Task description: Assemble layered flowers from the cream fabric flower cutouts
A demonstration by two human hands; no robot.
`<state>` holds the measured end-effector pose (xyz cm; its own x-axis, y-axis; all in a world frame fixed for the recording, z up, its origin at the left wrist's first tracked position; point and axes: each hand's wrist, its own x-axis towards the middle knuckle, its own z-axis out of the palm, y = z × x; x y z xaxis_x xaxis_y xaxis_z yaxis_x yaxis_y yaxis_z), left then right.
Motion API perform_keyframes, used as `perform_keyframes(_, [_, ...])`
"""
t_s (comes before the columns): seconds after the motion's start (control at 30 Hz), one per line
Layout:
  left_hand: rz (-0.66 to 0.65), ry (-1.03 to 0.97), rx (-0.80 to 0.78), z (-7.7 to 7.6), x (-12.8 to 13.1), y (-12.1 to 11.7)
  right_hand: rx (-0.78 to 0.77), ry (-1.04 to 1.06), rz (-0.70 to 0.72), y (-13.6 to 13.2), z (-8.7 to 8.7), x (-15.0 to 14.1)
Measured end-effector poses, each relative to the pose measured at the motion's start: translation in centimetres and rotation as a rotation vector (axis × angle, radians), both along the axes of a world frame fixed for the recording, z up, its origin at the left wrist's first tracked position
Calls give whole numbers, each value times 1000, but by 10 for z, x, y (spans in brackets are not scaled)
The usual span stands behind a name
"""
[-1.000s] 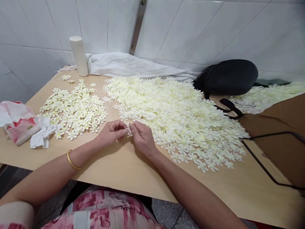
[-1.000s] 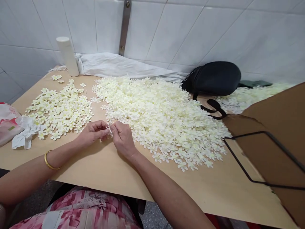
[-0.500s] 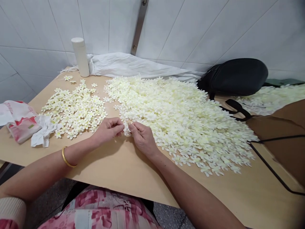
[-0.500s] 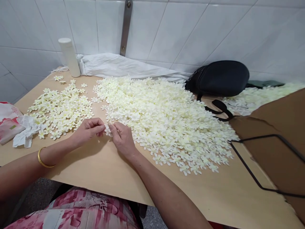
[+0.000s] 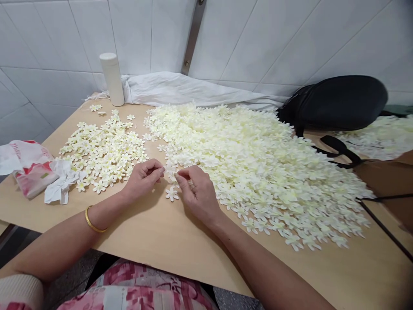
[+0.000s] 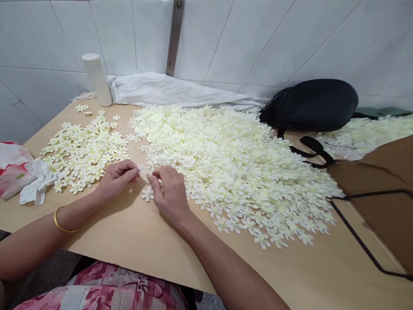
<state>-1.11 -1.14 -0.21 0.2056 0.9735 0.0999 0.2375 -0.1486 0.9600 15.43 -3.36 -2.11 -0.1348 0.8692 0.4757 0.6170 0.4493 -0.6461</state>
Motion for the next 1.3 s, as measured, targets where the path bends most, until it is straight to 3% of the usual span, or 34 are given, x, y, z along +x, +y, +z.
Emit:
perform_keyframes(0.17, [-115, -32, -93, 3, 6, -8, -146, 210, 48, 4, 5, 2])
perform_keyframes(0.33, [-118, -102, -176, 5, 6, -7, -219, 244, 79, 4, 4, 1])
perform_keyframes(0.4, [-92, -115, -215, 5, 5, -5, -116, 208, 34, 4, 4, 1])
perform_keyframes(0.53, [-104, -203, -397, 3, 4, -2, 272, -50, -80, 4, 2, 3])
perform_keyframes(0.63, [-176, -333, -484, 0, 4, -2, 486, -271, -38, 2, 2, 3])
perform_keyframes(0.73, [-200, -411, -488, -2, 3, -2, 542, -331, 36, 2, 1, 2])
perform_keyframes(0.97, [-185, -397, -500, 0, 2, 0, 226, -3, -16, 8, 0, 5])
perform_keyframes(1.13, [-255, -425, -551, -1, 3, 0, 30, 50, 100, 7, 1, 3])
perform_keyframes(1.3, [-260, -494, -597, -4, 3, 2, -70, 103, 86, 5, 4, 2])
